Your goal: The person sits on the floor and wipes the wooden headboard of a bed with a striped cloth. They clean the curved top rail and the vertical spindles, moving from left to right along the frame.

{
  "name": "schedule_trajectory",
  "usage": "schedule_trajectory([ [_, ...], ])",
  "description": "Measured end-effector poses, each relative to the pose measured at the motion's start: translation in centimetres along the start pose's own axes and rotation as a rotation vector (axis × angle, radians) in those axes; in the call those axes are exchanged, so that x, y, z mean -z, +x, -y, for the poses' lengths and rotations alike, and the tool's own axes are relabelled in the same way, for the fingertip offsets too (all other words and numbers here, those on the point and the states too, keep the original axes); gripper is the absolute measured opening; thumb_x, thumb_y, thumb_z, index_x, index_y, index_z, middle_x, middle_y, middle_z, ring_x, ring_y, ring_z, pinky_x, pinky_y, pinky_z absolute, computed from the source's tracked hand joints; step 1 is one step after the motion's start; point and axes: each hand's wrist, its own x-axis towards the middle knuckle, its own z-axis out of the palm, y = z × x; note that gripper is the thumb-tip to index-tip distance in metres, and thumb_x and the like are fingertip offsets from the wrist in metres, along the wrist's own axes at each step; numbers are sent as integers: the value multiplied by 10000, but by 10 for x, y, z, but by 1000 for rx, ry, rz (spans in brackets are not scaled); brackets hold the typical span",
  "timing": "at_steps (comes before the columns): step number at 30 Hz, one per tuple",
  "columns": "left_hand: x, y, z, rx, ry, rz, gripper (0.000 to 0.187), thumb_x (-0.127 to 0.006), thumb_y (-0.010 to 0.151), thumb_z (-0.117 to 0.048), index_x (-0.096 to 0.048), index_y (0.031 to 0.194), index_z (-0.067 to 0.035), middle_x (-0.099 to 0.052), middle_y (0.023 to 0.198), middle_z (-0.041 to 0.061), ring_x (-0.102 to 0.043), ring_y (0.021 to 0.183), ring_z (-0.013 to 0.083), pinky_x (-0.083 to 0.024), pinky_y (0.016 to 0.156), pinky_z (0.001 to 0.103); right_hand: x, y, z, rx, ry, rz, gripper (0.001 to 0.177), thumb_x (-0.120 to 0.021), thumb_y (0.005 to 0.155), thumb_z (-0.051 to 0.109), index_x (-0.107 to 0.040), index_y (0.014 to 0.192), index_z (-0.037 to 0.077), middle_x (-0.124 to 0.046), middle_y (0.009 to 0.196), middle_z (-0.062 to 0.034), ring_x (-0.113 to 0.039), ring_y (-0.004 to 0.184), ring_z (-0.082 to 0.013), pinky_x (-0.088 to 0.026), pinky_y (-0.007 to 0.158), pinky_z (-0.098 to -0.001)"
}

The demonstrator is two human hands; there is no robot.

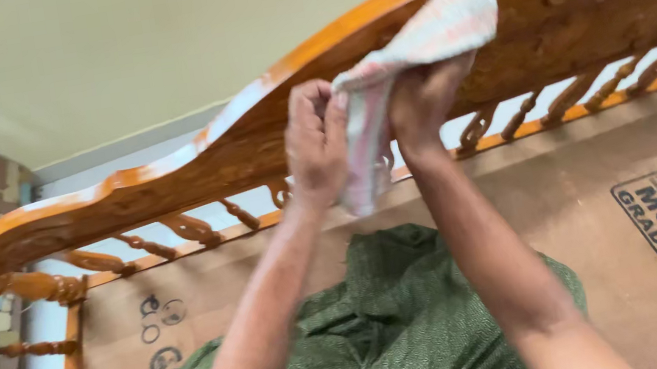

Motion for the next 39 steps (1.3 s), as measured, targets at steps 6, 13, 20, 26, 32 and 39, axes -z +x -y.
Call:
schedule_trajectory([
  [6,126,85,-26,-80,1027,189,273,-737,924,-184,-666,1185,-148,-694,1132,115,-682,1031,283,-540,862,445,-54,58,24,323,-1146,660,546,-541,901,203,-531,1393,-32,-451,1532,-232,-333,1468,-378,-22,1099,-775],
  [13,130,57,32,-216,978,116,634,-741,988,-337,-472,1454,-1,-481,1493,275,-457,1396,429,-377,1135,536,-58,69,84,110,-1492,1109,1132,-775,679,585,-363,1549,-11,-397,1559,-217,-283,1496,-336,-104,1137,-758],
  [20,23,73,11,-173,998,188,809,-857,694,-451,-514,1314,-61,-633,1192,145,-605,1150,317,-431,1031,524,-9,76,39,361,-1708,961,1380,-783,593,754,-209,1591,-7,-225,1651,-231,-170,1527,-369,-129,1056,-803],
  [26,-17,119,-1,-68,1062,495,715,-890,693,-415,-521,1214,-94,-658,1076,126,-670,1027,309,-554,862,454,37,132,38,207,-1766,915,1441,-798,574,783,-189,1589,-39,-209,1644,-277,-169,1530,-391,-110,1064,-831],
  [32,-6,122,-2,-63,999,511,742,-926,661,-356,-516,1220,-91,-652,1097,136,-668,1052,319,-570,841,455,-16,135,59,662,-1112,1221,945,-884,614,463,-522,1360,10,-573,1340,-244,-545,1277,-410,-430,1100,-547],
  [39,104,83,41,-3,840,302,852,-973,520,-334,-553,1208,-59,-665,1088,180,-646,1059,369,-525,890,480,-103,37,46,668,-888,1282,519,-902,468,209,-656,899,56,-685,882,-162,-679,860,-375,-537,793,-491],
])
